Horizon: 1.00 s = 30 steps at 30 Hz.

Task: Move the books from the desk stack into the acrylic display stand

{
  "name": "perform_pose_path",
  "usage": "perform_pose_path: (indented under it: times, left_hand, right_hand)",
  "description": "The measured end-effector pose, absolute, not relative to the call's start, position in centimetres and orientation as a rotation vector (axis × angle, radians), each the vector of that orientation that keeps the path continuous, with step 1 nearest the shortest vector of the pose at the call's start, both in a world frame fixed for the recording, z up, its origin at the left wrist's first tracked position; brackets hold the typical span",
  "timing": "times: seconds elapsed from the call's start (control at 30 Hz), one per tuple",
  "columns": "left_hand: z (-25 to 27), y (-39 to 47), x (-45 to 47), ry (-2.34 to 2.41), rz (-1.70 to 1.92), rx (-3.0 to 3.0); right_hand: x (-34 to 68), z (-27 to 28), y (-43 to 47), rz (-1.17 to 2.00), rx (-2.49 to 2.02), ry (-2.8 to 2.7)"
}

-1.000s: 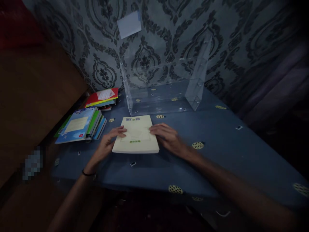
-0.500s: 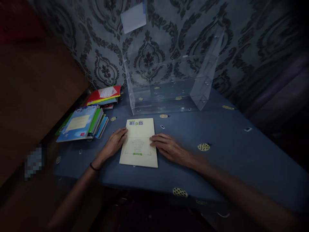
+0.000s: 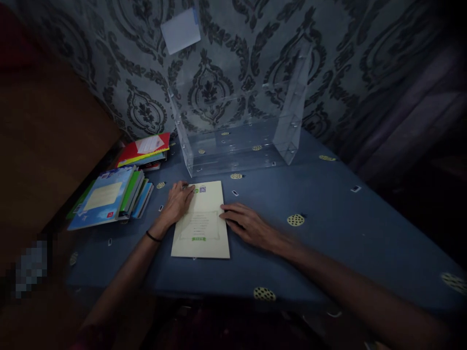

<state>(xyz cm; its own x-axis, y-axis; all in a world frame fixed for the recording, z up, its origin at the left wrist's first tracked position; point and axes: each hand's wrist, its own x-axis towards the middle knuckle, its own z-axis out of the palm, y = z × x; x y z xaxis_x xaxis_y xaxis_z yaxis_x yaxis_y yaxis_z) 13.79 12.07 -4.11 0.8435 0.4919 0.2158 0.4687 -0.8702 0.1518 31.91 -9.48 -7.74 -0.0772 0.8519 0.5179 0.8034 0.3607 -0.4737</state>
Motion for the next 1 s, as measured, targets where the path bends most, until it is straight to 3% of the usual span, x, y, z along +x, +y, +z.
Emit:
perform_pose_path:
  times: [0.6,1.0]
  left_hand:
    - [-2.8,9.0,19.7,0.512,0.250,2.977]
    - [-3.6,8.1,17.2,0.189,0.304,2.945]
  right_hand:
    - [32.1,-7.1,-9.8,0.157,-1.477,-1.868]
    - [33.4,-6.3,-9.0,0.580,-1.396,-1.361]
